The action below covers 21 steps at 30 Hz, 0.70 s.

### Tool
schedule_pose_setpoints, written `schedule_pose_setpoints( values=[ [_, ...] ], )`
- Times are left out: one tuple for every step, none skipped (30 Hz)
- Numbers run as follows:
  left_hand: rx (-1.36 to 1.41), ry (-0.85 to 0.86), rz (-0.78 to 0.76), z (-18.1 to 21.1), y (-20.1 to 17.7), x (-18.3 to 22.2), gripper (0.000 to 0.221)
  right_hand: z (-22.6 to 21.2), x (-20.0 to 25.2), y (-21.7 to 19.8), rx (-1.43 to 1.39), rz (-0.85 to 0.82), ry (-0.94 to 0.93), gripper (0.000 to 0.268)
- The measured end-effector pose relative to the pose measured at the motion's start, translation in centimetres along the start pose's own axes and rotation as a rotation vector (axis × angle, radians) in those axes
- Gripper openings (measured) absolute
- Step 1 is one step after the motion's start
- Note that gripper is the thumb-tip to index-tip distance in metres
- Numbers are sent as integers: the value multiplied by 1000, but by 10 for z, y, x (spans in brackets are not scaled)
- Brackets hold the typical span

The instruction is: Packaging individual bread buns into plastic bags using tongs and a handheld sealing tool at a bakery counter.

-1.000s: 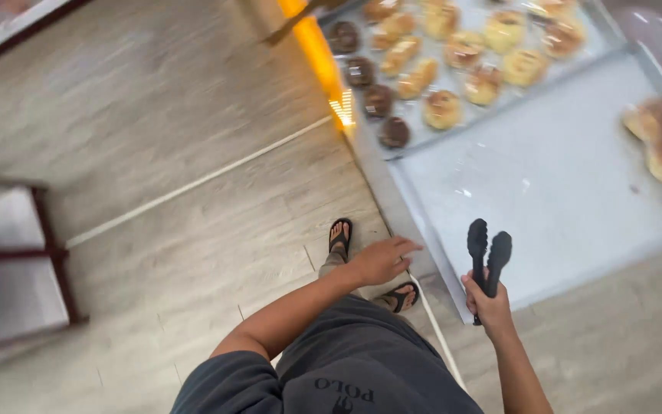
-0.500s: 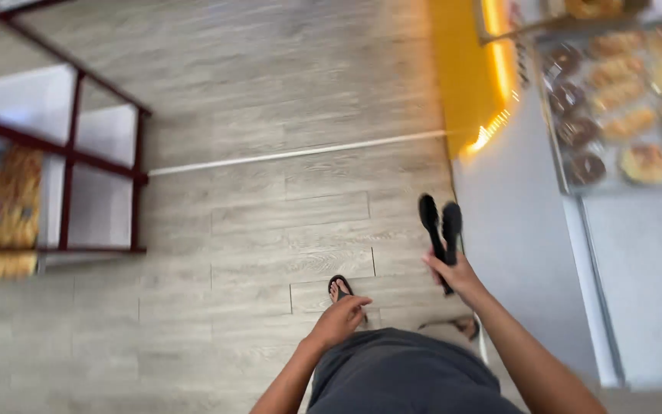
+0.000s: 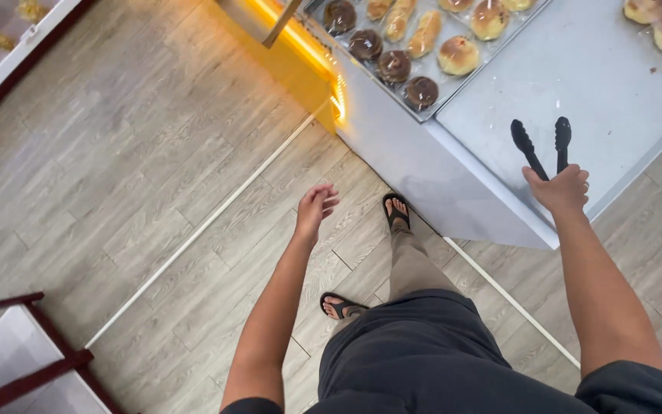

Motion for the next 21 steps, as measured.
schedule_pose_setpoints(
  values=[
    [195,-75,3,12,31,-32,28,5,-25,2,167,9,23,98],
    [389,-152,9,25,64,-64,34,8,-51,5,334,15,46,110],
    [381,-156,0,32,91,-86,34,7,-64,6,329,15,57,110],
    [376,-167,36,40,117,-109,42,5,-78,7,430,-54,65,121],
    [376,-173,74,50,146,-135,51,-2,-97,6,530,-120,66,132],
    [373,-172,67,57,167,-150,51,-9,-113,-7,524,-118,71,132],
    [365,-225,68,64,185,-161,65,-14,-124,-17,684,-238,81,141],
    [356,-277,68,70,202,-171,80,-20,-134,-27,843,-361,90,151],
    [358,-283,69,76,214,-173,80,-26,-152,-42,847,-363,93,151],
    [323,-294,59,81,224,-174,82,-32,-168,-57,821,-378,15,135],
    [296,-298,55,91,235,-178,85,-46,-190,-74,797,-387,-74,118],
    [305,-296,62,105,246,-179,85,-88,-207,-98,805,-384,-82,118],
    [298,-298,94,112,250,-172,86,-127,-216,-114,526,-368,-286,93],
    [291,-300,125,119,255,-165,88,-165,-225,-129,237,-337,-476,68],
    [287,-302,137,126,258,-159,88,-199,-254,-122,235,-349,-480,68],
    [313,-273,117,134,261,-153,84,-235,-281,-117,105,-226,-672,62],
    [335,-245,91,141,265,-146,81,-267,-306,-111,-32,-95,-853,56],
    [328,-247,98,129,265,-151,81,-303,-326,-103,-37,-104,-851,56],
    [336,-274,158,118,263,-157,73,-344,-347,-95,-45,-55,-871,53],
    [344,-301,218,107,261,-164,68,-385,-366,-87,-55,-6,-889,50],
    [337,-292,234,110,261,-161,68,-410,-403,-68,-69,-16,-899,50]
  ],
)
Point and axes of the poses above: each hand's wrist, its own x-axis away from the middle knuckle, its own y-axis out of the palm, z = x × y, the point moved 1 cm from there along -x, towards the middle knuckle, and after that the axes turned 10 degrees about x, right-handed, at the moved point
